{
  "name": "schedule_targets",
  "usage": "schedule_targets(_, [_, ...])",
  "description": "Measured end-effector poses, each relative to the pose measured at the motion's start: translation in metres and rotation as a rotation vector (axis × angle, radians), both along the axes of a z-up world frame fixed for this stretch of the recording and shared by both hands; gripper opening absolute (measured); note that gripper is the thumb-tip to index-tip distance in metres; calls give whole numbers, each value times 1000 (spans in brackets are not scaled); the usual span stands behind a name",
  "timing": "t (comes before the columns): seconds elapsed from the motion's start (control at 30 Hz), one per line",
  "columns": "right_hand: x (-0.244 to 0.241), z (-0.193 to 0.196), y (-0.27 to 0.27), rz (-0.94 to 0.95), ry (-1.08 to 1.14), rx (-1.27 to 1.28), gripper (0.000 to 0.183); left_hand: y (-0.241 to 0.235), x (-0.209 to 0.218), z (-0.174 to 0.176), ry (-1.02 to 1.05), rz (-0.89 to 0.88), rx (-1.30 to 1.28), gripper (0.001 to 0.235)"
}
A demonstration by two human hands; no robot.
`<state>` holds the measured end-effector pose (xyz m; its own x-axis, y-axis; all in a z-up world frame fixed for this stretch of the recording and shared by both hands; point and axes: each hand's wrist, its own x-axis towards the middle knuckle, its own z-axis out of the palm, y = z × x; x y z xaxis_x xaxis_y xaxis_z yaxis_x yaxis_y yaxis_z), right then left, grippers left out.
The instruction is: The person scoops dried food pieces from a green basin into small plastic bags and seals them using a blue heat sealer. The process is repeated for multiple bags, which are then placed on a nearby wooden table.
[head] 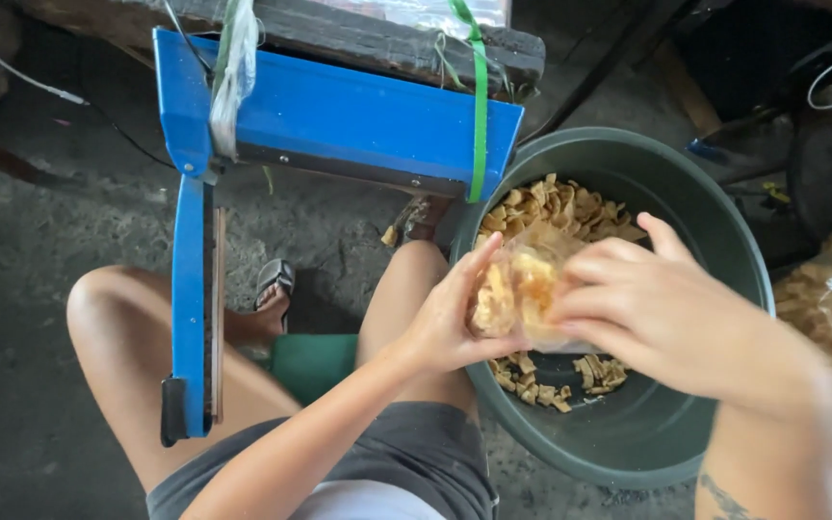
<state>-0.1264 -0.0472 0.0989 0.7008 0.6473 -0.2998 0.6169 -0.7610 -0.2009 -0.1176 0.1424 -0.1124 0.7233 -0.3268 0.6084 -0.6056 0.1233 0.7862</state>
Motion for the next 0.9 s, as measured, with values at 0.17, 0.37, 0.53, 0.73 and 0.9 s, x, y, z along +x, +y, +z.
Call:
schedule_targets(0.17, [-12, -5, 10, -275, -467, 20, 24, 1, 2, -7, 9, 19, 21, 108])
schedule_targets(0.37, [-15, -7, 19, -171, -519, 222, 34, 1, -3, -3, 18, 10, 44, 107])
schedule_targets(0.53, [-13, -16, 21, -100, -441, 206, 27, 0, -1, -5, -43, 20, 24, 99])
schedule_targets(0.73, [-14, -16, 20, -140, -320, 143, 21, 2, -1, 4, 24, -30, 26, 95])
schedule_targets(0.9, [-29, 7, 11, -164, -673, 40, 4, 3, 0, 3, 2, -13, 26, 97])
